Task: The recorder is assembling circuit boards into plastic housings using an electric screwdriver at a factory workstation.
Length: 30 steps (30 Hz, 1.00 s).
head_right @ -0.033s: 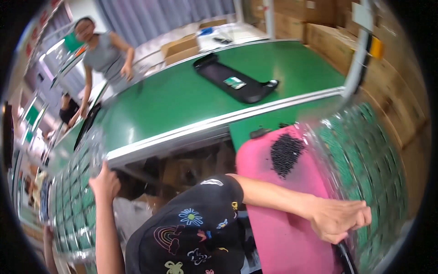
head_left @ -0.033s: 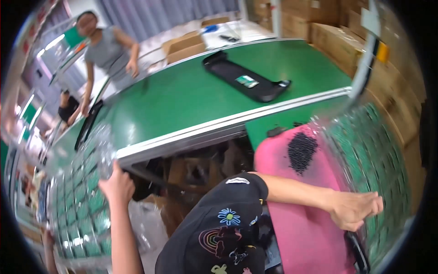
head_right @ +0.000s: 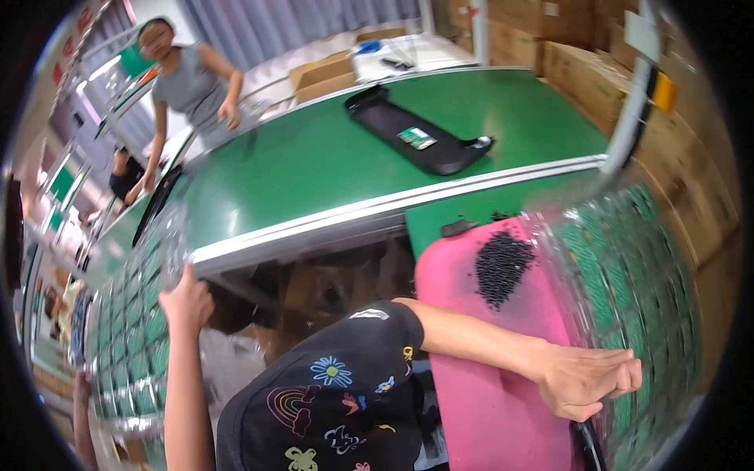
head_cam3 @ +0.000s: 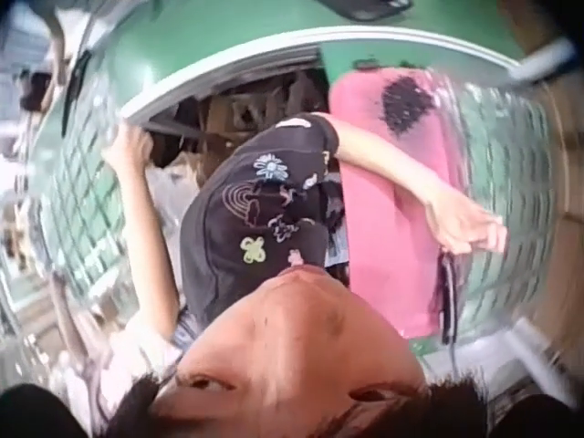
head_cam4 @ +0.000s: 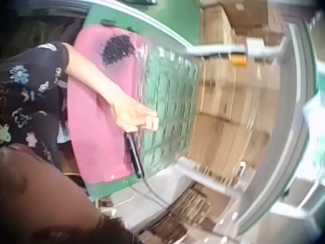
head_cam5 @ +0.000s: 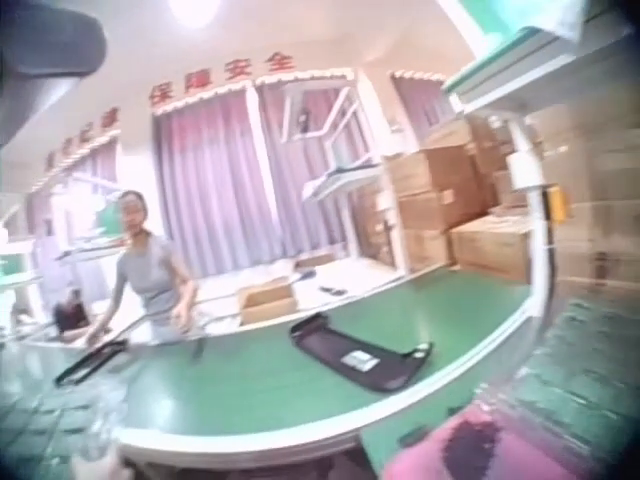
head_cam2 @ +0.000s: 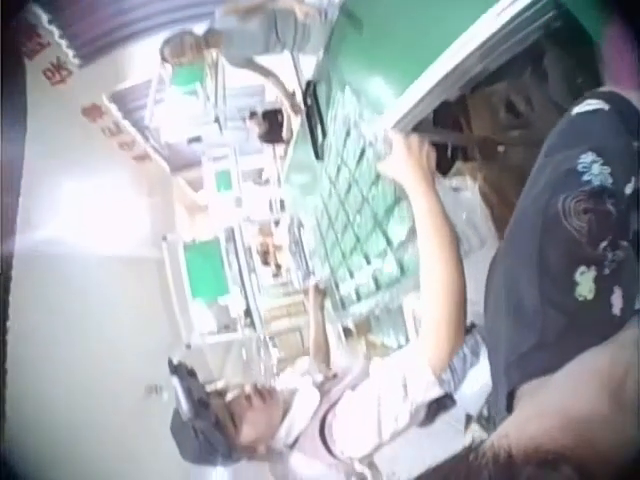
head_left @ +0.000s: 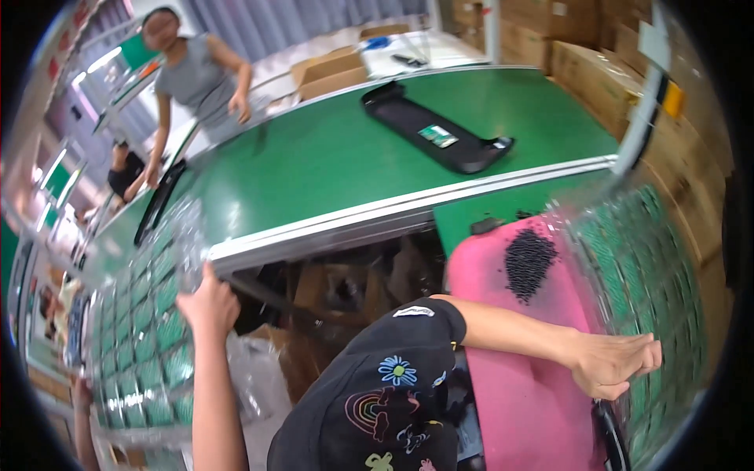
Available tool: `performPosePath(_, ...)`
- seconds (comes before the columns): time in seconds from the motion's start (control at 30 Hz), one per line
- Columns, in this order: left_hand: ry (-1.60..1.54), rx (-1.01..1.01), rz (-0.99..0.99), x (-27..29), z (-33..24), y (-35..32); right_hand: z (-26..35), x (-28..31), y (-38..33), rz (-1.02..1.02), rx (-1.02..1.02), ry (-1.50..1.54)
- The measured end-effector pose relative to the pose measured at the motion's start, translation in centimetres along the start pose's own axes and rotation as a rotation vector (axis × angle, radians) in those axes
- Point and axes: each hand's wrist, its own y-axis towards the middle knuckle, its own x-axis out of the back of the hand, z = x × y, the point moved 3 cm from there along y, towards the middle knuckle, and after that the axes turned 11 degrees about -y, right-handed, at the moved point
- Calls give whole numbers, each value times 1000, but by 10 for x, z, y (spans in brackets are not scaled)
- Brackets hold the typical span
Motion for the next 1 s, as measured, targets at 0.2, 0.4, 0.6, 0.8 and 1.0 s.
performPosePath(0.2,313,103,-90,11,-17,-13,73,-48,92,224,218,93)
performPosePath(0.4,349,135,-99,22,-7,-15,75,-38,88,286,178,169)
performPosePath(0.6,313,158,-78,32,-2,-28,72,-22,47,298,77,260)
performPosePath(0.8,304,228,-34,27,3,-36,113,-43,46,363,76,416)
performPosePath(1.0,383,258,-16,21,8,-39,139,-27,53,377,60,502)
